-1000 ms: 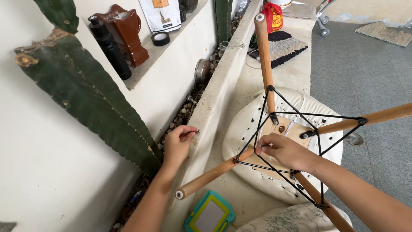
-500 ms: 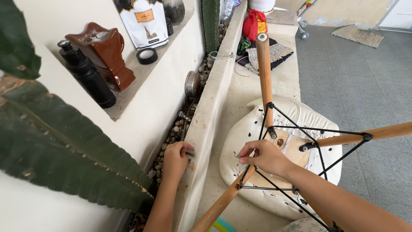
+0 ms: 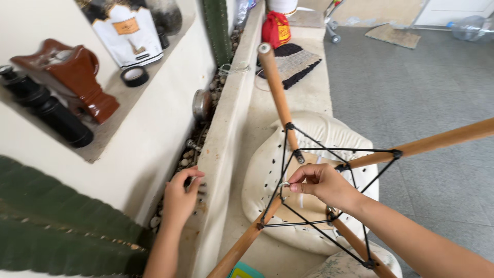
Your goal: The person assembles a wooden chair by threading white straps through the seat and securing the legs with metal fasteners. The person uses hands to manipulate the straps and fasteners, tightening connections between the legs and seat.
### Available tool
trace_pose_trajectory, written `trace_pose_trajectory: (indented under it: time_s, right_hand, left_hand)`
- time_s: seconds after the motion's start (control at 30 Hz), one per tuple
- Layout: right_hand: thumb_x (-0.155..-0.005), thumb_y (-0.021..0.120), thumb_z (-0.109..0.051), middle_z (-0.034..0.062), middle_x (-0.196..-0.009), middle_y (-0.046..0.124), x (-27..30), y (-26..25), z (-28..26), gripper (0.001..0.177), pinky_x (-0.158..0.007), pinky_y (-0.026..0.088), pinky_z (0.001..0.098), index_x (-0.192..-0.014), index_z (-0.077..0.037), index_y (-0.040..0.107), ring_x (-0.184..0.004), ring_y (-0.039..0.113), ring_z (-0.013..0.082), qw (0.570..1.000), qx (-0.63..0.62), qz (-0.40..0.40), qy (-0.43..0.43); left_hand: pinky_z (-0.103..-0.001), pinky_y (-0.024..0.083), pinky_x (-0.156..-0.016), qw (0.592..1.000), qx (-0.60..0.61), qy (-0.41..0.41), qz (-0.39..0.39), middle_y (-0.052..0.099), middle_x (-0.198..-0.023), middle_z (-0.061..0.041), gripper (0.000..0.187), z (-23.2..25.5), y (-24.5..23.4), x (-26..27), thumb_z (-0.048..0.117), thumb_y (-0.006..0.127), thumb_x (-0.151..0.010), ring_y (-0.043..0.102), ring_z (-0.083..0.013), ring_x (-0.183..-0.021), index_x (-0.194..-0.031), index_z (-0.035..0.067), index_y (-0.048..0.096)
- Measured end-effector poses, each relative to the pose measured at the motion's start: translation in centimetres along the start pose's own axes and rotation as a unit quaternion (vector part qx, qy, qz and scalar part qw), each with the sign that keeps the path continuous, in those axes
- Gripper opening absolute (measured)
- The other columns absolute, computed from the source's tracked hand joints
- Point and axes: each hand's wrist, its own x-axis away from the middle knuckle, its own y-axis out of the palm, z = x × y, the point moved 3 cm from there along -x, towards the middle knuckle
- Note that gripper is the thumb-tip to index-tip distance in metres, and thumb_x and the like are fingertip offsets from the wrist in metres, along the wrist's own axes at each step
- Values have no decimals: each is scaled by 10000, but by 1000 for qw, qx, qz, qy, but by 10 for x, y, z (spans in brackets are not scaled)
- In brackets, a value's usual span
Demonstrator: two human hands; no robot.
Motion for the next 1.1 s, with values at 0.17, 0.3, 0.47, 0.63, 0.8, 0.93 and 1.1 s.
trace_pose_trajectory:
  time_s: [0.17,0.3,0.47,0.63,0.8,0.93,1.1]
  right_hand:
    - [-839,790,-135,-3,-897,780,38,-38,13,125,-841,551,231,-906,-34,763,-875,700,68,996,-85,6,-1]
    - [-860,779,-121,-7,-848,731,71,-62,31,111,-784,529,247,-935,-48,742,-813,646,71,992,-118,50,5]
    - [-921,754,-173,-29,-792,639,114,-98,61,134,-600,388,239,-967,-48,734,-696,499,45,986,-78,145,-3]
    - [-910,745,-193,-13,-782,687,149,-132,91,167,-498,304,241,-992,-48,736,-573,446,57,954,-144,243,105]
    - [-912,683,-193,-36,-738,596,156,-151,110,221,-451,225,240,-1118,-132,732,-510,327,51,912,-269,289,106]
    - [-950,652,-225,-17,-746,590,143,-157,124,193,-439,220,235,-1085,-94,697,-497,334,48,882,-345,314,73]
    - [-978,624,-232,-9,-766,588,131,-156,144,145,-432,208,246,-1029,-96,627,-496,332,56,871,-357,325,95]
  left_hand:
    - [-325,501,-1014,970,153,68,-177,778,-1239,-50,124,78,-35,6,129,647,-930,690,-153,-1108,-1018,63,706]
    - [-321,565,-903,961,45,88,-257,768,-1155,-11,181,149,-39,28,215,692,-916,725,-128,-1070,-1039,99,755]
    - [-304,579,-884,900,-24,236,-365,772,-1109,25,219,220,21,81,331,761,-918,723,-124,-1064,-1038,149,736]
    - [-333,583,-847,925,40,204,-318,795,-1021,-35,270,266,119,105,272,780,-802,778,-178,-1017,-1022,124,733]
    - [-426,514,-930,946,81,255,-185,665,-1260,-150,455,303,229,65,215,776,-856,639,-343,-1169,-1264,87,624]
    - [-506,456,-948,906,110,393,-110,616,-1265,-237,742,324,279,56,282,869,-727,596,-431,-1144,-1325,-10,540]
    - [-402,540,-809,865,317,385,-51,706,-1025,-157,456,377,311,66,328,804,-878,703,-316,-952,-1139,-2,626]
